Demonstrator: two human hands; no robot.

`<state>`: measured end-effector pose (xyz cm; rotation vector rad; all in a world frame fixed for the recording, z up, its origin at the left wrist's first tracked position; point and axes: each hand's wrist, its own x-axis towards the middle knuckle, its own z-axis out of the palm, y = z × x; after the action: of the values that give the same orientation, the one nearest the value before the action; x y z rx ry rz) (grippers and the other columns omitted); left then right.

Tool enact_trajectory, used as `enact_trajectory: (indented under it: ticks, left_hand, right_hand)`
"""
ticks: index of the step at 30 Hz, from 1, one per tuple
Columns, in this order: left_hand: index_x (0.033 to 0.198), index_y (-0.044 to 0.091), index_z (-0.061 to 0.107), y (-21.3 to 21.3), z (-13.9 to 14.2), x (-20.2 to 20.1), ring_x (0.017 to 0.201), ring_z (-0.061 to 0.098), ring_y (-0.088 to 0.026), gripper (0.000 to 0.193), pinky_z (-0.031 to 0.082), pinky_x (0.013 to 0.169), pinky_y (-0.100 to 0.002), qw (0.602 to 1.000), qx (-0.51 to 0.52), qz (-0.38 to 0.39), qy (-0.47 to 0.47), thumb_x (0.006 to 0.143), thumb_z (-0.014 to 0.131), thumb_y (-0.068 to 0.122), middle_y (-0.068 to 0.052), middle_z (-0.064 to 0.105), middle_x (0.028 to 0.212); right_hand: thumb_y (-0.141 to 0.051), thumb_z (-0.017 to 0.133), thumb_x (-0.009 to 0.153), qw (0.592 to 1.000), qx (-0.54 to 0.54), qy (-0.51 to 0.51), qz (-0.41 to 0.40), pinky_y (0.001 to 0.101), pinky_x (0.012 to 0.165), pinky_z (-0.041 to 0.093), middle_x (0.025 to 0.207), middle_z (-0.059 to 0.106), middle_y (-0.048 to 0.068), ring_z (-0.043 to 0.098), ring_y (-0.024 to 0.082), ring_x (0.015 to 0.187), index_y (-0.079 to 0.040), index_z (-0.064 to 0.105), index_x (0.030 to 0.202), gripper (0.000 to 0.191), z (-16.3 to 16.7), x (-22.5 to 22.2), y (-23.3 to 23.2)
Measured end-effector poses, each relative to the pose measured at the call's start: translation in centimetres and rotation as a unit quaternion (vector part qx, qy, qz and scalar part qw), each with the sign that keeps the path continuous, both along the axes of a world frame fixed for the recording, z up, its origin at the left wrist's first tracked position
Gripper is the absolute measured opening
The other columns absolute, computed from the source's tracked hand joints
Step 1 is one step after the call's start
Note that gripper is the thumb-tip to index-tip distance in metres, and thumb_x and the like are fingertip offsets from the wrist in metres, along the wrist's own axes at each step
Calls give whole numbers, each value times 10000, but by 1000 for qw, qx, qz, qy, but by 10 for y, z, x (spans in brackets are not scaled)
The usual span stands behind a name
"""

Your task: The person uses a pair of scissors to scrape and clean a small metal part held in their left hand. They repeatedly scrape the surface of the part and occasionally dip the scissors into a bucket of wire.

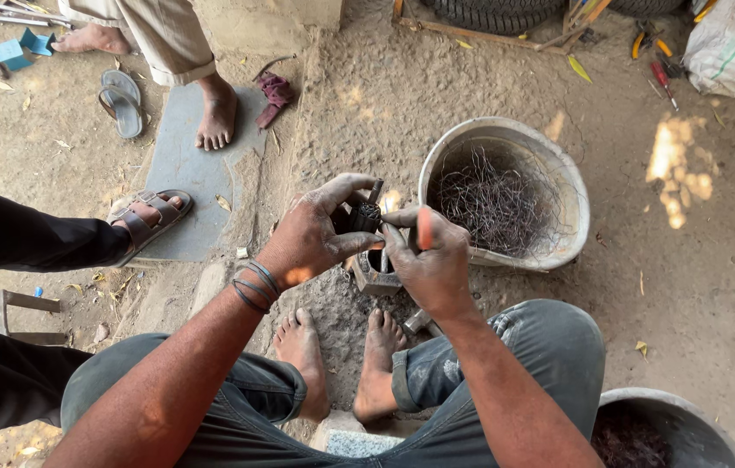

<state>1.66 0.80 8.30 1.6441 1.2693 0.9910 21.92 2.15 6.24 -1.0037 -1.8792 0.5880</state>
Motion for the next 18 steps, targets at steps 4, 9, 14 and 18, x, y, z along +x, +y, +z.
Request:
enact_trajectory:
  ticks: [4, 9, 14, 18]
  left_hand:
    - [1294, 47, 626, -2, -6, 2, 1030, 710, -145, 522, 578, 892, -324, 995, 96, -14, 30, 837, 852, 157, -82, 716, 1127]
    - [1227, 59, 638, 5, -17, 3, 971, 714, -123, 478, 608, 847, -300, 996, 76, 48, 12, 830, 882, 163, -59, 741, 1058]
    - [1278, 10, 623, 11, -25, 0, 957, 694, -135, 457, 624, 835, -318, 970, -24, 103, -217, 871, 819, 82, -98, 728, 1085]
    - [1341, -21, 572, 9, -27, 0, 1027, 728, -210, 436, 632, 876, -346, 918, -83, 74, -382, 939, 710, 75, -140, 714, 1213]
  right_hand:
    - [-33, 741, 872, 997, -67, -24, -36, 246, 550, 538, 703, 644, -1, 646, 56, 609, -40, 634, 836, 114, -11, -3, 8]
    - [9, 648, 857, 948, -269, 168, 31, 216, 526, 439, 689, 554, -51, 511, 28, 599, -55, 612, 790, 99, -28, -1, 16]
    - [8, 604, 827, 949, -278, 135, 62, 222, 491, 429, 645, 562, -53, 518, 34, 567, -68, 612, 755, 105, -38, -3, 10]
    - [10, 637, 818, 963, -240, 113, 39, 238, 509, 433, 657, 553, -43, 512, 46, 573, -60, 588, 738, 117, -42, -4, 16]
